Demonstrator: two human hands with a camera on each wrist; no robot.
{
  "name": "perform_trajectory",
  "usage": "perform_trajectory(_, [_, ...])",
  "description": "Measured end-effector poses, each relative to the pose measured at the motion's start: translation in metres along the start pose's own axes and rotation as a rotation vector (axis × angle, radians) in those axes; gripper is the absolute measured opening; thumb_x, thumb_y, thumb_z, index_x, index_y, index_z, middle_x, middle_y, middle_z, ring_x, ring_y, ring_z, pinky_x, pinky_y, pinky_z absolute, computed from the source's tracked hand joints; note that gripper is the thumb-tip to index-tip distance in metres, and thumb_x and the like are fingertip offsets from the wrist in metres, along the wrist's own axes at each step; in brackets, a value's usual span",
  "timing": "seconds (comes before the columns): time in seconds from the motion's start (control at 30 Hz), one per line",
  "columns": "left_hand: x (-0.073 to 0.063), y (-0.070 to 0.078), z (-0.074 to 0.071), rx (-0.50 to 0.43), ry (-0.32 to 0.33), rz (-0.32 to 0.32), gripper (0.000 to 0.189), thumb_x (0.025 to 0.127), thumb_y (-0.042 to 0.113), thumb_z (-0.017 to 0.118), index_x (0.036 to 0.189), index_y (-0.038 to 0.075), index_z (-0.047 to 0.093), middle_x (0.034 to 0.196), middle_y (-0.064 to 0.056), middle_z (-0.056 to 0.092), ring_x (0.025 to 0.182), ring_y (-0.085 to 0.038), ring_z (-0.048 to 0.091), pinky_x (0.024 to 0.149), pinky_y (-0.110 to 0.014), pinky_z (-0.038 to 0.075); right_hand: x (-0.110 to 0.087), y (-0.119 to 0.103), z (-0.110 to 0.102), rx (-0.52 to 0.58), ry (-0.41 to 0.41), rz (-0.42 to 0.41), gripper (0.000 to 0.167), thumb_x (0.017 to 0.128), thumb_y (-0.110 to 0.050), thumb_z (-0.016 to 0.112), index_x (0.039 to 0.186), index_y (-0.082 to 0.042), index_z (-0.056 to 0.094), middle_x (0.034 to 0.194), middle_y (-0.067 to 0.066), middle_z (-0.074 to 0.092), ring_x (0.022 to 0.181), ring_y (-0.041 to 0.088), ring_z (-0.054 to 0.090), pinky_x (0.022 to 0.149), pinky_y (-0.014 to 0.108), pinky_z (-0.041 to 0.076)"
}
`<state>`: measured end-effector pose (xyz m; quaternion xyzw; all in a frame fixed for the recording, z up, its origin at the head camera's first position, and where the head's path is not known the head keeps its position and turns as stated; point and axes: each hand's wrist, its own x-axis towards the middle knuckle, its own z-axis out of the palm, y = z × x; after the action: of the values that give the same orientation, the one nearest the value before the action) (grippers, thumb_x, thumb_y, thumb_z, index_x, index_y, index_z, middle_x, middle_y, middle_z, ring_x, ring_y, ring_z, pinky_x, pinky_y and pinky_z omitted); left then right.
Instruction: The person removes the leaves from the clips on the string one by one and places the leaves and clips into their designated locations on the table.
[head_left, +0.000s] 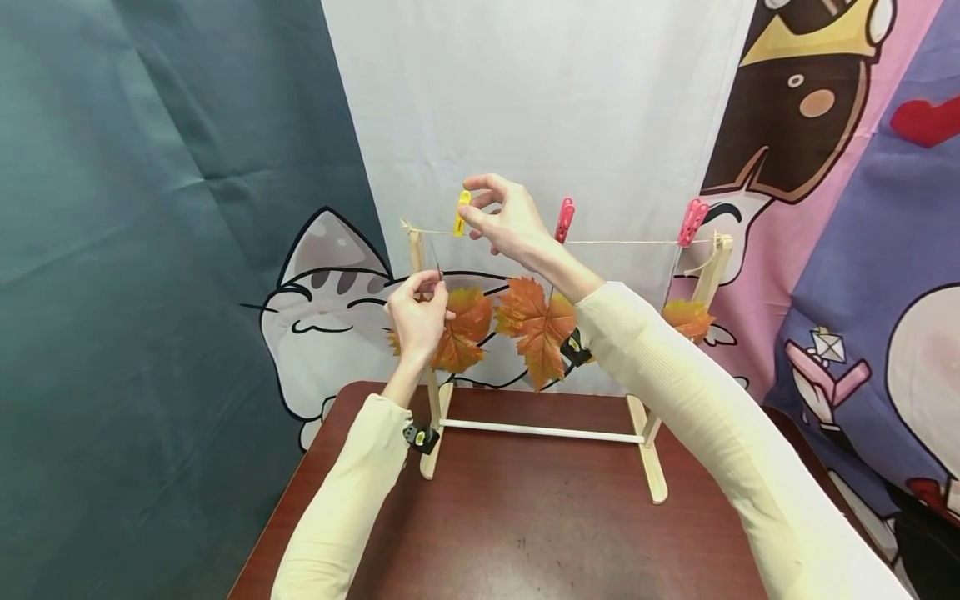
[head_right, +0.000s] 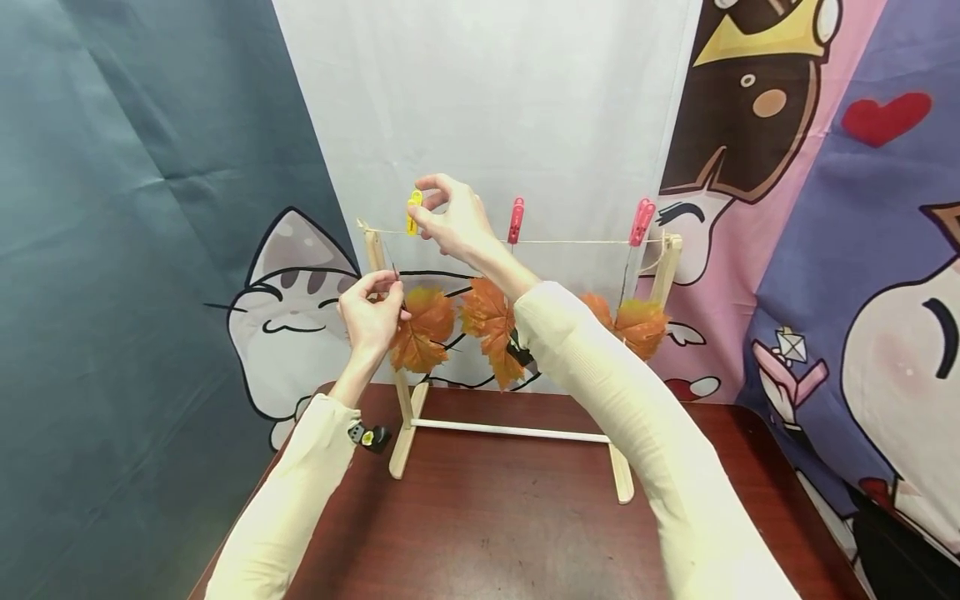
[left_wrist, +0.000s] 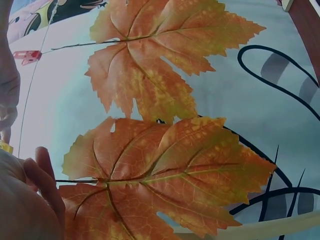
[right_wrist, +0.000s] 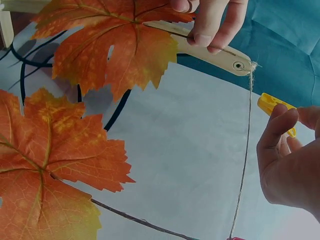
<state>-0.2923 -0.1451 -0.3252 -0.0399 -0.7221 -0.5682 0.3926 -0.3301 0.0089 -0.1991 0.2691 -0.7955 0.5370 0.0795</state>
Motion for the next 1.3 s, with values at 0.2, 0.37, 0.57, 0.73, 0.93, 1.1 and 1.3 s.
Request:
perform_trajectory(0.2, [-0.003, 0.000, -0.003, 0.001, 0.011, 0.000, 0.014, 0.091, 0.002, 0.065, 0.102, 0.000, 0.074, 0.083, -0.009, 0.069, 0.046, -0.016, 0.064, 0.047, -0.011, 0.043, -0.004, 0.001, -0.002, 0.020, -0.015, -0.028, 0.036, 0.098, -0.016, 0.065, 0.134, -0.011, 0.060, 0.110, 0.009, 0.065, 0.077, 0.023, 0.069, 0.046, 0.028, 0.049])
perform_trajectory(0.37, [-0.006, -0.002, -0.007, -0.011, 0.006, 0.000, 0.016, 0.090, 0.000, 0.064, 0.103, -0.001, 0.074, 0.083, -0.011, 0.068, 0.045, -0.017, 0.064, 0.047, -0.017, 0.049, -0.008, 0.005, -0.004, 0.036, -0.040, -0.013, 0.035, 0.098, -0.015, 0.065, 0.132, -0.009, 0.060, 0.109, 0.010, 0.065, 0.078, 0.023, 0.068, 0.046, 0.028, 0.049])
perform_trajectory(0.57, [-0.010, -0.005, -0.012, 0.002, 0.021, 0.015, 0.017, 0.089, -0.002, 0.064, 0.103, -0.002, 0.074, 0.083, -0.013, 0.069, 0.045, -0.020, 0.064, 0.040, -0.019, 0.048, -0.012, 0.006, -0.005, 0.051, -0.047, -0.003, 0.033, 0.098, -0.011, 0.065, 0.130, -0.006, 0.059, 0.110, 0.012, 0.066, 0.079, 0.025, 0.068, 0.045, 0.025, 0.048])
perform_trajectory(0.73, [-0.012, -0.006, -0.015, 0.055, 0.032, 0.026, 0.017, 0.089, -0.001, 0.065, 0.102, -0.001, 0.075, 0.083, -0.012, 0.071, 0.046, -0.020, 0.065, 0.042, -0.017, 0.047, -0.014, 0.009, -0.006, 0.063, -0.053, 0.015, 0.032, 0.097, -0.006, 0.063, 0.127, -0.001, 0.057, 0.110, 0.012, 0.065, 0.083, 0.029, 0.068, 0.045, 0.024, 0.048])
perform_trajectory(0.93, [-0.014, -0.006, -0.018, 0.090, 0.030, 0.033, 0.017, 0.089, 0.000, 0.064, 0.102, 0.001, 0.075, 0.083, -0.011, 0.072, 0.046, -0.020, 0.065, 0.042, -0.017, 0.047, -0.017, 0.011, -0.008, 0.099, -0.058, 0.033, 0.032, 0.092, 0.002, 0.061, 0.124, 0.000, 0.056, 0.112, 0.014, 0.064, 0.084, 0.029, 0.068, 0.047, 0.025, 0.048])
perform_trajectory(1.1, [-0.016, -0.006, -0.020, 0.094, 0.031, 0.032, 0.019, 0.088, -0.001, 0.063, 0.102, 0.000, 0.076, 0.082, -0.014, 0.072, 0.045, -0.017, 0.064, 0.041, -0.016, 0.046, -0.021, 0.013, -0.009, 0.118, -0.063, 0.042, 0.032, 0.091, 0.002, 0.061, 0.123, 0.000, 0.056, 0.114, 0.014, 0.064, 0.085, 0.031, 0.068, 0.048, 0.026, 0.049])
perform_trajectory(1.3, [-0.019, -0.008, -0.023, 0.100, 0.024, 0.015, 0.019, 0.088, -0.002, 0.064, 0.102, 0.001, 0.076, 0.080, -0.014, 0.072, 0.042, -0.008, 0.060, 0.040, -0.018, 0.047, -0.027, 0.017, -0.013, 0.146, -0.056, 0.056, 0.032, 0.091, 0.003, 0.063, 0.122, 0.000, 0.056, 0.115, 0.015, 0.065, 0.085, 0.030, 0.069, 0.048, 0.024, 0.048])
